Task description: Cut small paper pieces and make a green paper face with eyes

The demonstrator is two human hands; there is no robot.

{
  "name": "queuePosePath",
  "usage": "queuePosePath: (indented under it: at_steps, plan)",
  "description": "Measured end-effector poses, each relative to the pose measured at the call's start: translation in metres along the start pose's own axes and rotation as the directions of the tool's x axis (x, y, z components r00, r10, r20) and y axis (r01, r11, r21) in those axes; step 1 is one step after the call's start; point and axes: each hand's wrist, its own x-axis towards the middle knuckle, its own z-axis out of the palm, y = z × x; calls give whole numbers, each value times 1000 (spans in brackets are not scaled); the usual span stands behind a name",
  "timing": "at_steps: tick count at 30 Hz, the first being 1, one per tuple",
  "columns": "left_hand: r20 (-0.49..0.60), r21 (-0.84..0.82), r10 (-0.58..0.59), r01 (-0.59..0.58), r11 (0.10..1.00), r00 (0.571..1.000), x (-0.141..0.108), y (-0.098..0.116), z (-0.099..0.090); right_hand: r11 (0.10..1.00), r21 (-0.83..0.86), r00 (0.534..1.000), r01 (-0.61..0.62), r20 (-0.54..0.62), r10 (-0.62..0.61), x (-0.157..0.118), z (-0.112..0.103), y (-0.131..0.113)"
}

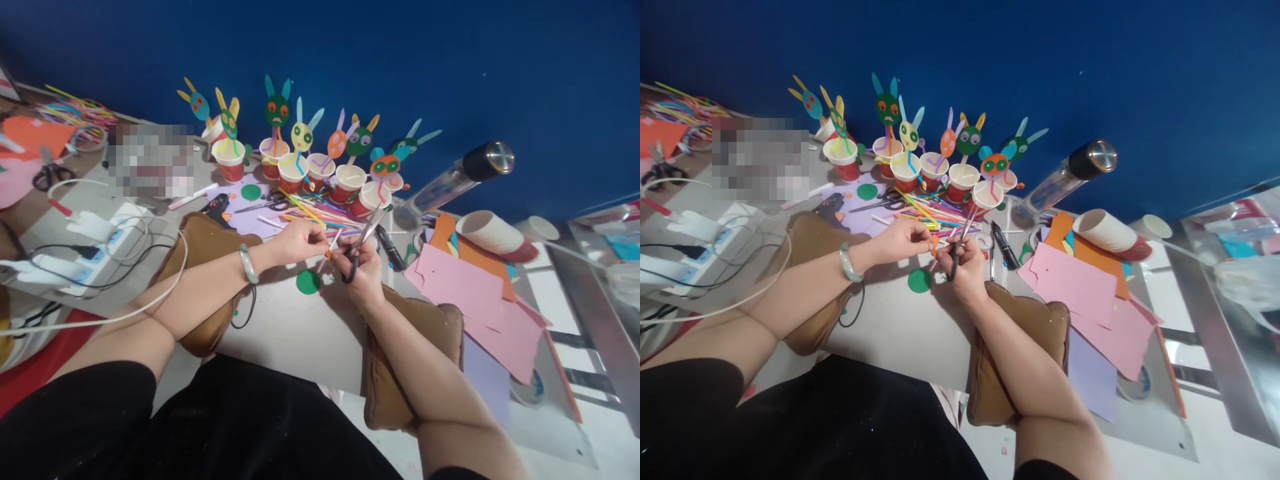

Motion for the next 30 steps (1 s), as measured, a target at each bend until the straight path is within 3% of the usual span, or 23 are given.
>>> queuePosePath:
  at_steps: [11, 19, 24, 30]
  plan:
    - [-1, -121, -37, 37, 992, 999, 1, 9, -6, 1000, -8, 1000, -18, -20, 17, -2, -3, -3]
    - [24, -17, -47, 47, 999, 999, 1, 8, -10, 998, -36, 998, -46, 40, 47, -3, -6, 1]
    - [105, 13, -55, 54, 998, 993, -1, 7, -6, 997, -34, 995, -70, 64, 72, -3, -3, 0]
    - [83, 82, -37, 31, 996, 996, -7, 6, 1, 997, -24, 994, -80, 74, 81, -3, -1, 2]
